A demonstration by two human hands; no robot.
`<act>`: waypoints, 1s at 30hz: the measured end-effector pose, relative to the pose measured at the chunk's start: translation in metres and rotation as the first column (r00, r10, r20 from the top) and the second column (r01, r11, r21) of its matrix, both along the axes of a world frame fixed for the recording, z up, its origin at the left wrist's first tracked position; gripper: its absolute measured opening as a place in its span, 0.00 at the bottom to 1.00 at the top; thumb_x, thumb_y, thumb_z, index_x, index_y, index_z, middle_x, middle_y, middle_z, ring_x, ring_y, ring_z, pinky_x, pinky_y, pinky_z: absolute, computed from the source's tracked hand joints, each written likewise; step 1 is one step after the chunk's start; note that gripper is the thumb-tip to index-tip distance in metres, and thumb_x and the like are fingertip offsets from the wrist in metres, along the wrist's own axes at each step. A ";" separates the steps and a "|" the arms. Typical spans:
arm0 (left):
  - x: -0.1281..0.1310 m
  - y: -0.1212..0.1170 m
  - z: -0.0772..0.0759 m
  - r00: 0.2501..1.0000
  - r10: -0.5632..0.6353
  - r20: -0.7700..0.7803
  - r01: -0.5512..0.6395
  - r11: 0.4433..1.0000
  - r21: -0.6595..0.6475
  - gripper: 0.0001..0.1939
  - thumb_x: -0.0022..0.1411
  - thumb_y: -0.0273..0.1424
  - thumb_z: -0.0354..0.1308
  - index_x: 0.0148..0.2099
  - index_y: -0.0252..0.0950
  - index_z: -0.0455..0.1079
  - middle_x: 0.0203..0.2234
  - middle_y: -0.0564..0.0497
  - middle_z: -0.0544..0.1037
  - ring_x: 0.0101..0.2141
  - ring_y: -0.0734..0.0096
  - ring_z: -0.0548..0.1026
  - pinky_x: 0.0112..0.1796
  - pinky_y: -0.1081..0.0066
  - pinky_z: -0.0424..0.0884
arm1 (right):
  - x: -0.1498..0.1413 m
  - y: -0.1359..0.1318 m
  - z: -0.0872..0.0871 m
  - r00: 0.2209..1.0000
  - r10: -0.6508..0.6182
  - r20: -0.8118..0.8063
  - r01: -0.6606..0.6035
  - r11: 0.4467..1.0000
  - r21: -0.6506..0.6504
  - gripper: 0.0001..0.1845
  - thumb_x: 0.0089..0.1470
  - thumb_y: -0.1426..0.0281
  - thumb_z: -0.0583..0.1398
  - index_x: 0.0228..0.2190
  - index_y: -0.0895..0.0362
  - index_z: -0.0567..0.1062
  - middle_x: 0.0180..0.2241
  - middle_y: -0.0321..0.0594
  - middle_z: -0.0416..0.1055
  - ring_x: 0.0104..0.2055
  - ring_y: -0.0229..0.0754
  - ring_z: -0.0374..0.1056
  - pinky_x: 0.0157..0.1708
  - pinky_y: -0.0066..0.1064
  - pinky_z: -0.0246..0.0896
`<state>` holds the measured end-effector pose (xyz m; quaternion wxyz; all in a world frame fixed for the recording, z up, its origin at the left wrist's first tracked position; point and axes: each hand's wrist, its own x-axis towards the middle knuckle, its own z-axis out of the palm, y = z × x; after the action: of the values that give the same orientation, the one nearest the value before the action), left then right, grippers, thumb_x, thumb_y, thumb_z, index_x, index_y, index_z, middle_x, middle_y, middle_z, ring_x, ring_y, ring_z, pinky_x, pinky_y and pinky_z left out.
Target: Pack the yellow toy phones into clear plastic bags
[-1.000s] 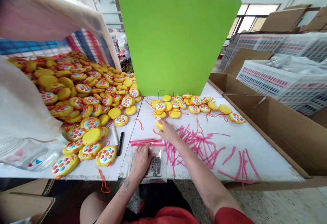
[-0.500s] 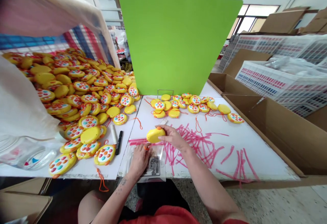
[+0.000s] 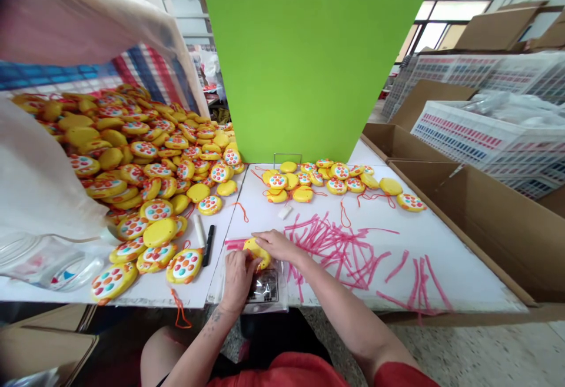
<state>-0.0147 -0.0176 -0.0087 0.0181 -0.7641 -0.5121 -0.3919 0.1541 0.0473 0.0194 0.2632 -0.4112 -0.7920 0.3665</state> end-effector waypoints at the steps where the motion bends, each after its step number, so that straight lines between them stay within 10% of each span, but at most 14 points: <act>1: 0.000 0.000 -0.001 1.000 0.006 0.024 -0.006 1.000 -0.005 0.08 0.65 0.35 0.55 0.36 0.35 0.64 0.28 0.51 0.69 0.32 0.64 0.67 0.36 0.65 0.64 | 0.001 0.000 0.000 1.000 0.011 0.021 -0.011 1.000 0.008 0.22 0.64 0.63 0.51 0.54 0.59 0.72 0.49 0.46 0.73 0.50 0.48 0.69 0.52 0.40 0.61; 10: -0.002 0.000 0.002 0.998 0.064 -0.011 -0.065 0.993 -0.103 0.08 0.62 0.37 0.59 0.38 0.38 0.71 0.31 0.50 0.75 0.36 0.60 0.68 0.42 0.59 0.59 | 0.007 -0.006 -0.001 0.981 -0.129 0.143 0.108 0.983 0.147 0.17 0.62 0.72 0.53 0.50 0.55 0.75 0.40 0.44 0.74 0.44 0.46 0.66 0.48 0.38 0.58; 18: 0.001 -0.002 0.012 0.998 0.064 -0.028 -0.067 0.986 -0.153 0.05 0.62 0.33 0.58 0.38 0.40 0.74 0.31 0.49 0.75 0.37 0.59 0.68 0.44 0.57 0.60 | -0.004 -0.007 0.004 0.979 0.013 0.205 -0.057 0.976 0.212 0.17 0.62 0.74 0.55 0.49 0.50 0.76 0.41 0.41 0.72 0.47 0.45 0.64 0.50 0.40 0.56; 24: 0.002 0.001 0.021 0.994 0.113 -0.011 -0.113 0.974 -0.195 0.05 0.61 0.33 0.59 0.37 0.37 0.73 0.51 0.42 0.70 0.53 0.51 0.64 0.51 0.50 0.61 | 0.014 -0.019 0.009 0.892 -0.440 0.100 0.410 0.883 0.229 0.15 0.63 0.67 0.54 0.47 0.57 0.74 0.39 0.45 0.72 0.41 0.44 0.68 0.44 0.35 0.62; 30: -0.002 0.015 0.034 0.996 -0.087 0.036 0.093 0.887 -0.453 0.02 0.61 0.28 0.57 0.34 0.36 0.68 0.59 0.42 0.66 0.62 0.50 0.57 0.55 0.48 0.59 | 0.016 -0.041 -0.010 0.875 -0.452 0.174 0.441 0.892 0.104 0.18 0.61 0.70 0.54 0.52 0.56 0.70 0.39 0.44 0.76 0.41 0.48 0.71 0.41 0.37 0.63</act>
<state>-0.0163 -0.0023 0.0255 -0.1825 -0.7673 -0.5536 -0.2674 0.1703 0.0063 0.0093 0.2750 -0.6081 -0.7083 0.2299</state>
